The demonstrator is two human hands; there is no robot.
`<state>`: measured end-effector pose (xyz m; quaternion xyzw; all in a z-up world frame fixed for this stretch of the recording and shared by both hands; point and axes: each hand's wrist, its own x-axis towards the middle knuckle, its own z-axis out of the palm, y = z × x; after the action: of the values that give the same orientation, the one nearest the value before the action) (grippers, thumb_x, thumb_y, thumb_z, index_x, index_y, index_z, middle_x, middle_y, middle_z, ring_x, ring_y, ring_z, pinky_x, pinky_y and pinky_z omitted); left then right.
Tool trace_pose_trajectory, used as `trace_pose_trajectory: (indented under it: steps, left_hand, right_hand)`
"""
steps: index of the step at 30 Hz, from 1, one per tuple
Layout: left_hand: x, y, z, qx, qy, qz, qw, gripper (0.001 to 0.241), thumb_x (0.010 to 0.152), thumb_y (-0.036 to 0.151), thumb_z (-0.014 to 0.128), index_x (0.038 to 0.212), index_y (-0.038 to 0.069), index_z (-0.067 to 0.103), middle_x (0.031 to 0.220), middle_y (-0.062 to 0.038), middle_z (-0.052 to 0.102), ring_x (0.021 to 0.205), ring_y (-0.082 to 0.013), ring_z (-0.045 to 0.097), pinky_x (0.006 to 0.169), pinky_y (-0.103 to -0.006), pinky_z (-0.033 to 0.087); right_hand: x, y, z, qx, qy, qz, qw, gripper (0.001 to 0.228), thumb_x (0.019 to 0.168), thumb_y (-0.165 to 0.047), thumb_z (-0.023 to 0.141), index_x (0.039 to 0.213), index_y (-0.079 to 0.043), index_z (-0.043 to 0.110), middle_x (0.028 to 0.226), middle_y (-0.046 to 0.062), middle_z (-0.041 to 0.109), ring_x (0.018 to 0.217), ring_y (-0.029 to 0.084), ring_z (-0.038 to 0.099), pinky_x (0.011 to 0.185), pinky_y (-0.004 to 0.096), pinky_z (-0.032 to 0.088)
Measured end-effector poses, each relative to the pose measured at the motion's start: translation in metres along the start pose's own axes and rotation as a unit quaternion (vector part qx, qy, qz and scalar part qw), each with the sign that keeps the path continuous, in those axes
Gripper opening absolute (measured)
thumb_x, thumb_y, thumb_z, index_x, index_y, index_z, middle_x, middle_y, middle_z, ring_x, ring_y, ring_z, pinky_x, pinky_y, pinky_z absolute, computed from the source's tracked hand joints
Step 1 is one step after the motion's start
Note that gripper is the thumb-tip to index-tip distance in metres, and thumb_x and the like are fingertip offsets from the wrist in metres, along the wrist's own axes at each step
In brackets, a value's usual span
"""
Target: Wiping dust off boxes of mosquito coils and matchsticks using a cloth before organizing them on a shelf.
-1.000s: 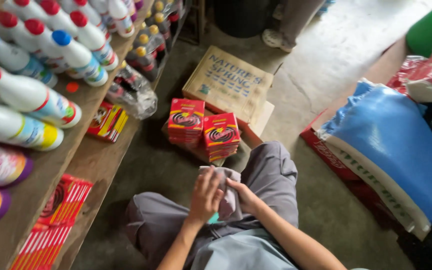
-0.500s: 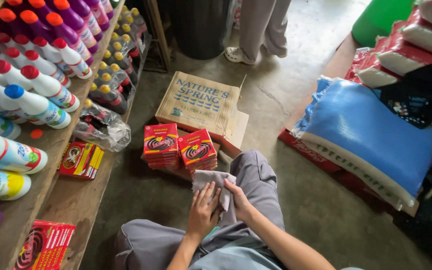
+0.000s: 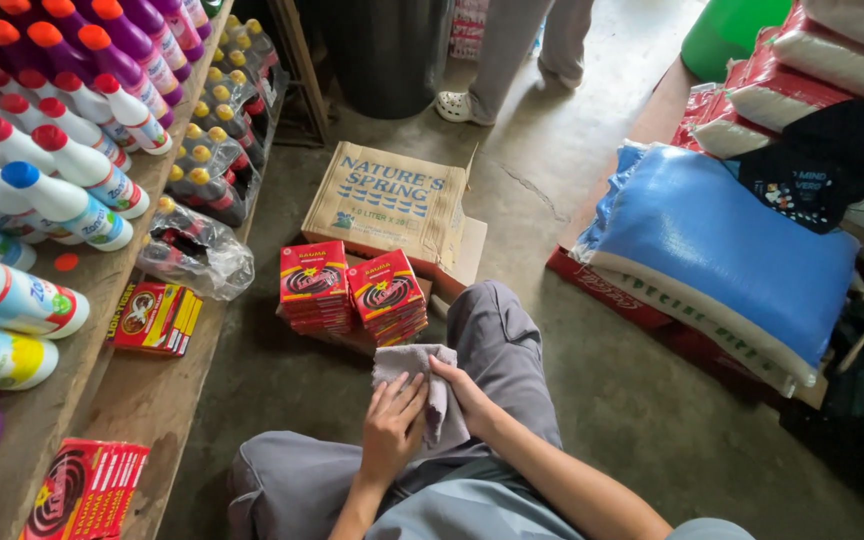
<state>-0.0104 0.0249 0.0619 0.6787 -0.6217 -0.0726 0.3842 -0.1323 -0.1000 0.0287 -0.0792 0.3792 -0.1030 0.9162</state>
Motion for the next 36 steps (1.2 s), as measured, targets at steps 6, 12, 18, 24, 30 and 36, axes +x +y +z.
trace_pose_trajectory:
  steps: [6, 12, 18, 24, 30, 36]
  left_hand:
    - [-0.003, 0.004, -0.007, -0.039, -0.019, 0.02, 0.999, 0.036, 0.089, 0.027, 0.063, 0.116, 0.006, 0.075, 0.139, -0.004, 0.066, 0.136, -0.032, 0.053, 0.114, -0.0535, 0.035]
    - [-0.011, -0.005, 0.002, -0.053, 0.032, -0.028, 0.998, 0.029, 0.09, 0.02, 0.062, 0.111, 0.006, 0.077, 0.129, -0.004, 0.072, 0.128, -0.0289, 0.058, 0.107, -0.0417, 0.045]
    - [-0.025, -0.078, 0.035, -0.092, 0.149, -0.268, 0.947, 0.031, 0.096, 0.017, 0.055, 0.122, 0.004, 0.067, 0.123, -0.01, 0.07, 0.111, -0.0276, 0.066, 0.099, -0.036, 0.05]
    - [-0.02, -0.163, 0.052, -0.257, 0.213, -0.563, 0.757, 0.038, 0.097, 0.022, 0.058, 0.13, 0.002, 0.061, 0.125, -0.012, 0.068, 0.112, -0.0216, 0.063, 0.097, -0.0306, 0.048]
    - [-0.028, -0.279, 0.093, -0.336, 0.278, -0.64, 0.633, 0.027, 0.098, 0.029, 0.062, 0.119, 0.012, 0.06, 0.097, -0.003, 0.057, 0.086, -0.0131, 0.053, 0.067, -0.0289, 0.04]
    - [0.072, -0.31, 0.07, -0.276, 0.302, -0.727, 0.552, 0.096, 0.086, 0.063, 0.067, 0.143, -0.001, 0.024, 0.15, -0.028, 0.028, 0.137, -0.0396, 0.041, 0.112, -0.0633, 0.039]
  right_hand:
    - [-0.005, 0.003, -0.012, 0.003, -0.005, -0.008, 1.0, 0.035, 0.095, -0.035, 0.066, 0.11, -0.003, 0.066, 0.088, 0.013, 0.073, 0.066, 0.021, 0.067, 0.056, 0.032, 0.054]
    - [-0.01, 0.011, -0.009, 0.001, 0.023, 0.003, 1.0, 0.033, 0.094, -0.027, 0.066, 0.116, -0.003, 0.067, 0.1, 0.014, 0.074, 0.078, 0.021, 0.068, 0.069, 0.033, 0.056]
    - [-0.017, -0.001, 0.008, -0.113, 0.082, 0.073, 0.988, 0.051, 0.092, -0.028, 0.063, 0.13, 0.007, 0.061, 0.117, 0.022, 0.07, 0.092, 0.026, 0.066, 0.079, 0.036, 0.053]
    - [-0.004, -0.01, 0.002, -0.209, 0.059, 0.091, 0.972, 0.037, 0.095, -0.021, 0.062, 0.121, 0.005, 0.064, 0.107, 0.017, 0.072, 0.086, 0.02, 0.064, 0.077, 0.031, 0.053]
    - [0.013, -0.001, 0.013, -0.199, 0.047, 0.083, 0.975, 0.045, 0.091, -0.017, 0.062, 0.13, 0.006, 0.062, 0.119, 0.017, 0.071, 0.102, 0.02, 0.064, 0.094, 0.029, 0.051]
    - [0.024, -0.002, 0.021, -0.268, 0.006, 0.093, 0.959, 0.048, 0.093, -0.018, 0.06, 0.139, -0.005, 0.06, 0.126, 0.005, 0.07, 0.111, 0.011, 0.063, 0.101, 0.024, 0.048]
